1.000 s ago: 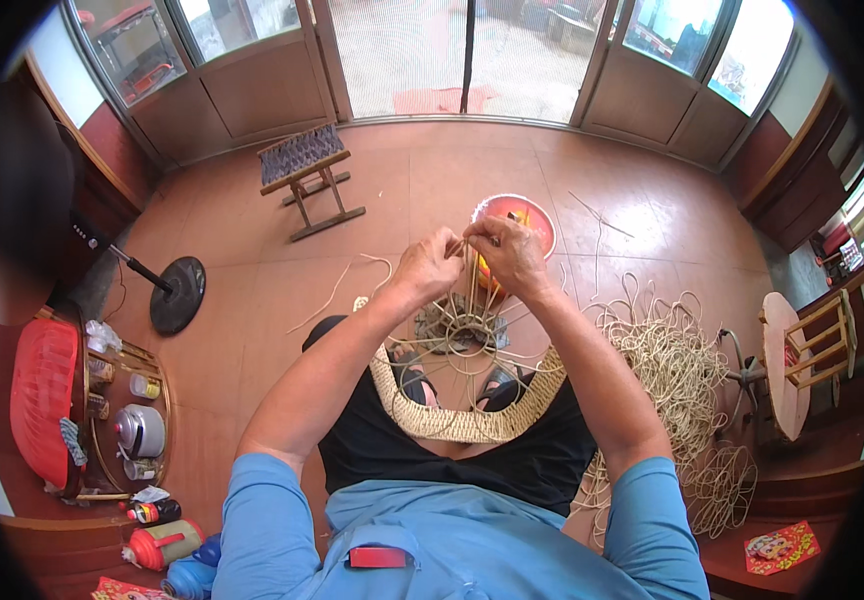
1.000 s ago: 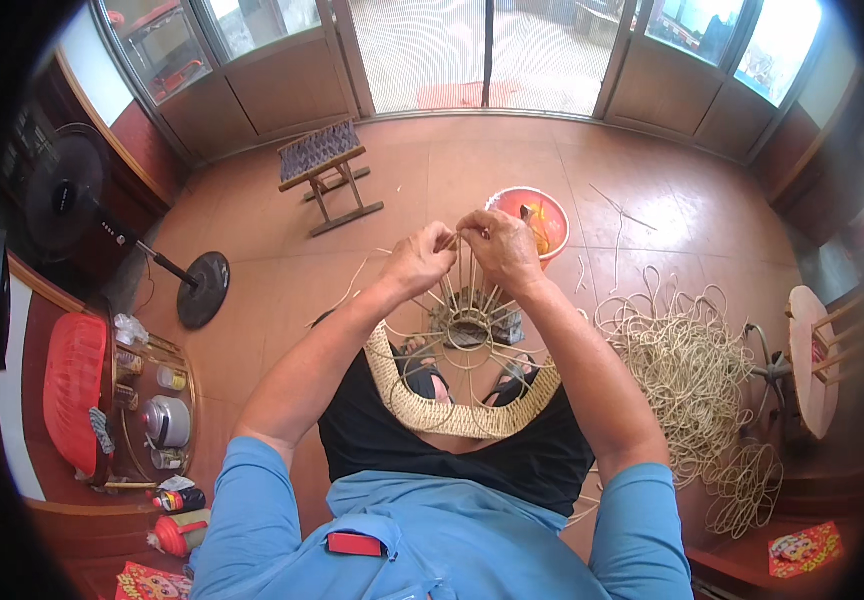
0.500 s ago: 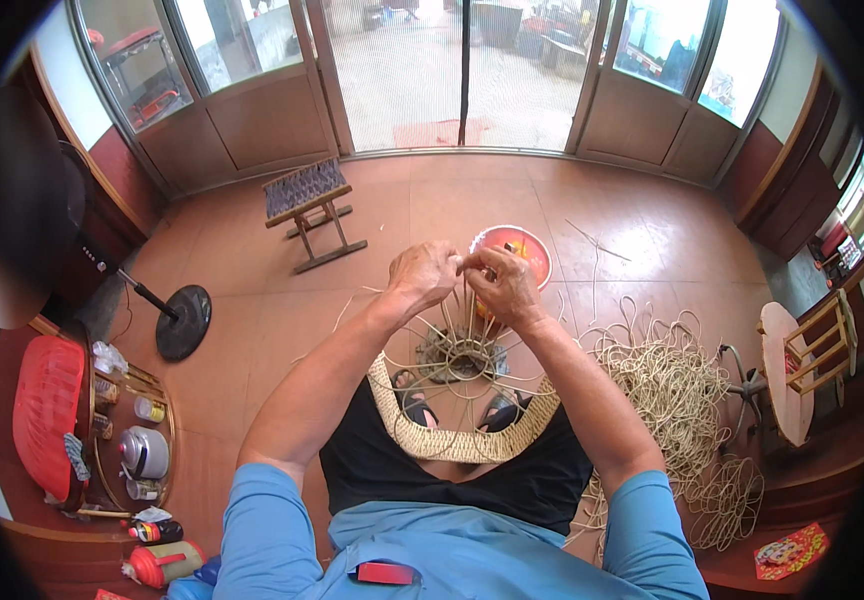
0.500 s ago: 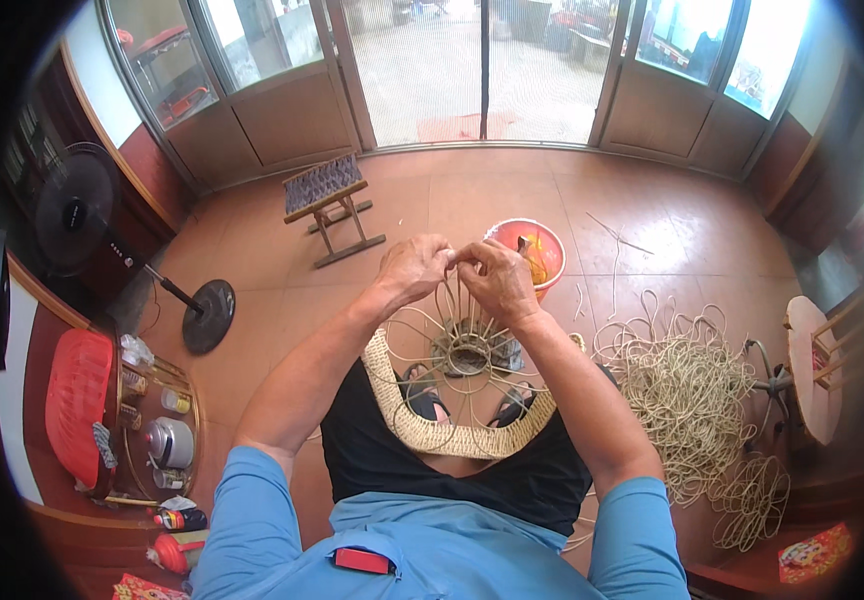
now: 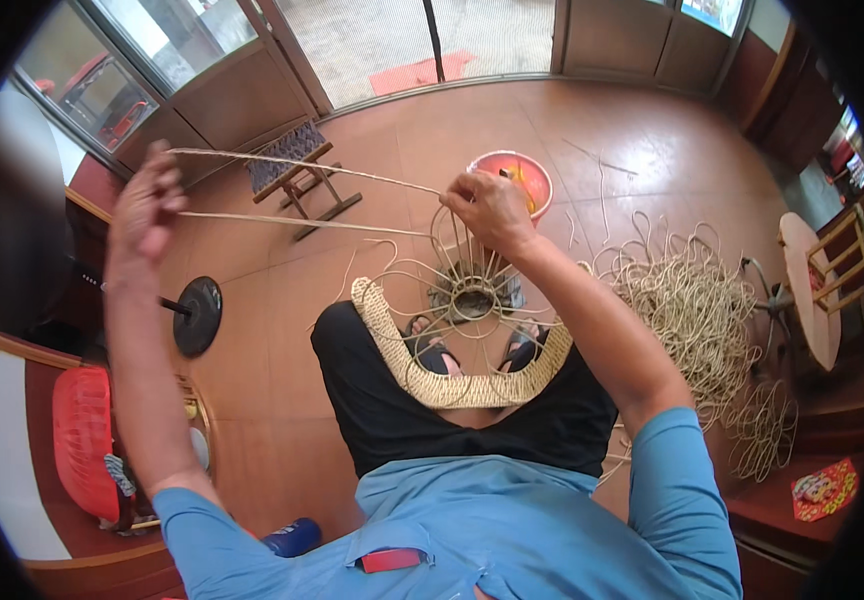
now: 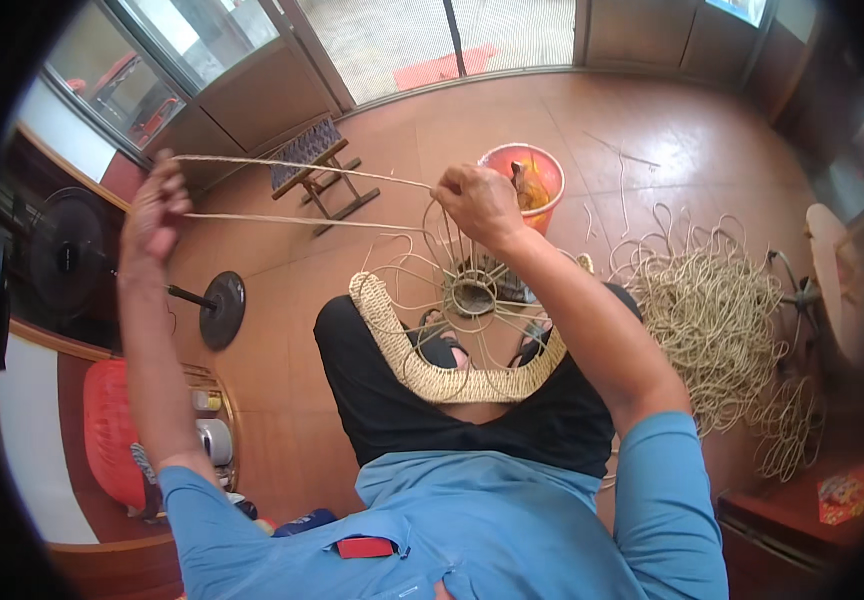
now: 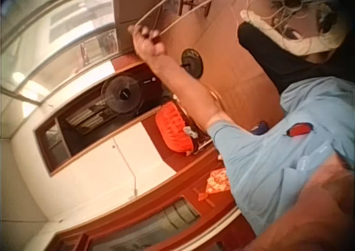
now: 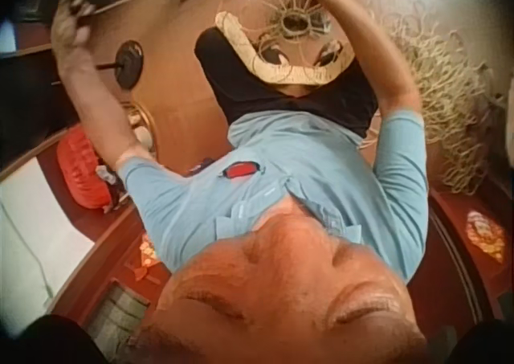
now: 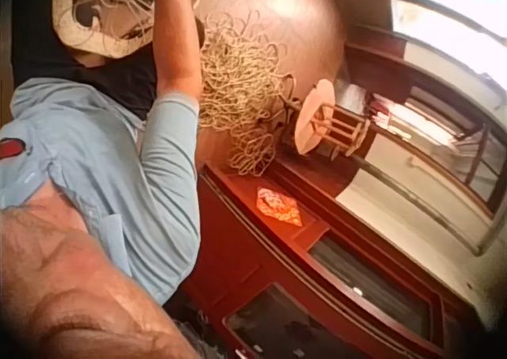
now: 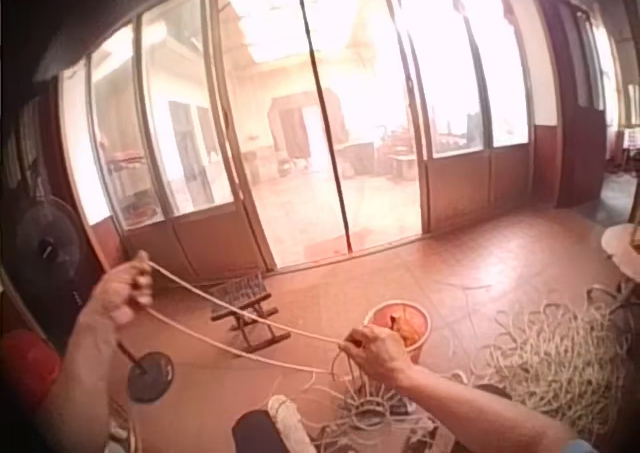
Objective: Weaving a basket using dried straw or fiber material.
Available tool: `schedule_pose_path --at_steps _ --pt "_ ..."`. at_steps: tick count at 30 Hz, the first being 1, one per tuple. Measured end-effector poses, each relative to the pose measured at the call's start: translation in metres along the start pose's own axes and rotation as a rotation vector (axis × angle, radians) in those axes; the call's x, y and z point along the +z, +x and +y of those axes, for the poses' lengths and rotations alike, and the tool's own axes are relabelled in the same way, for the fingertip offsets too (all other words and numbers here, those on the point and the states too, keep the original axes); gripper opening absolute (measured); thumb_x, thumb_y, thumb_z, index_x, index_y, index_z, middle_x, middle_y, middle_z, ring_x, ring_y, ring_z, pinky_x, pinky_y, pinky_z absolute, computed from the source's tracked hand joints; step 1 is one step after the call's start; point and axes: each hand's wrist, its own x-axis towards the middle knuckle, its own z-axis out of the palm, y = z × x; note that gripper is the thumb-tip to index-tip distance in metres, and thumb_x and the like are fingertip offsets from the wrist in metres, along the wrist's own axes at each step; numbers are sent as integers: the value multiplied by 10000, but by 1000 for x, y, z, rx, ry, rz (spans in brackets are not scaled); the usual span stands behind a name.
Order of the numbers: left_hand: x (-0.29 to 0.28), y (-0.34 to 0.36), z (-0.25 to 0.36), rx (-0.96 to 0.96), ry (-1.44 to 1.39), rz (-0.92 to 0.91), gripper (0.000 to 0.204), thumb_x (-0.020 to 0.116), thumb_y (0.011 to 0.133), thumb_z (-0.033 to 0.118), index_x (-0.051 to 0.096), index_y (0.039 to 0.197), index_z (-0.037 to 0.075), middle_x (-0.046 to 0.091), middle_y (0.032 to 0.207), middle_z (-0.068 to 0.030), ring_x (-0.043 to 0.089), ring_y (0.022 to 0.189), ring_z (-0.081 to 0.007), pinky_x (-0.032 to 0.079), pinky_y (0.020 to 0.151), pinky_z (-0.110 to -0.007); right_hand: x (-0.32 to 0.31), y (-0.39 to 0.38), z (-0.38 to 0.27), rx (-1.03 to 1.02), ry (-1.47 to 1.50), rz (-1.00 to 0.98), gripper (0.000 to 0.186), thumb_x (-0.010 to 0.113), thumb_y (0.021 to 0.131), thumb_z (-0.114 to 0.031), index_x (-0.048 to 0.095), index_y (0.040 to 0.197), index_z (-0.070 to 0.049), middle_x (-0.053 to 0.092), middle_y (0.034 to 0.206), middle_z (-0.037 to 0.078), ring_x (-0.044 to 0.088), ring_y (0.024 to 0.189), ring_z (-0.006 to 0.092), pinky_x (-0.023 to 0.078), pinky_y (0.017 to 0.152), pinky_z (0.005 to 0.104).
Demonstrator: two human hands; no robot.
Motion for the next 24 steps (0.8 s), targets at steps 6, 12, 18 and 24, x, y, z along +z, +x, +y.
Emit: schedule_pose_path --at_steps 6,12,18,24 --pt "-177 15 101 202 270 421 255 772 1041 301 709 1217 128 584 839 62 443 598 -29 353 521 -200 10 5 -2 110 -75 -47 279 715 935 -348 789 965 -80 783 969 160 759 924 372 585 871 496" --pt "-44 -19 8 577 1717 687 380 690 1008 432 734 1282 173 779 1185 -114 731 1127 -363 559 972 -501 10 3 -4 195 -81 -39 254 731 926 -312 807 986 -77 786 884 130 771 850 293 587 796 433" --pt "118 -91 -199 203 747 -173 174 727 1024 154 790 1127 28 750 962 -14 670 893 -111 545 823 -294 9 10 7 172 0 -125 299 729 936 -311 831 1063 -60 802 924 147 777 871 258 593 818 408" --pt "197 -127 -252 18 662 -166 219 709 1021 156 783 1164 8 813 1031 -92 754 965 -157 578 870 -320 10 22 19 199 -24 -221 331 736 935 -312 825 1053 -16 802 892 156 779 857 251 598 811 401"
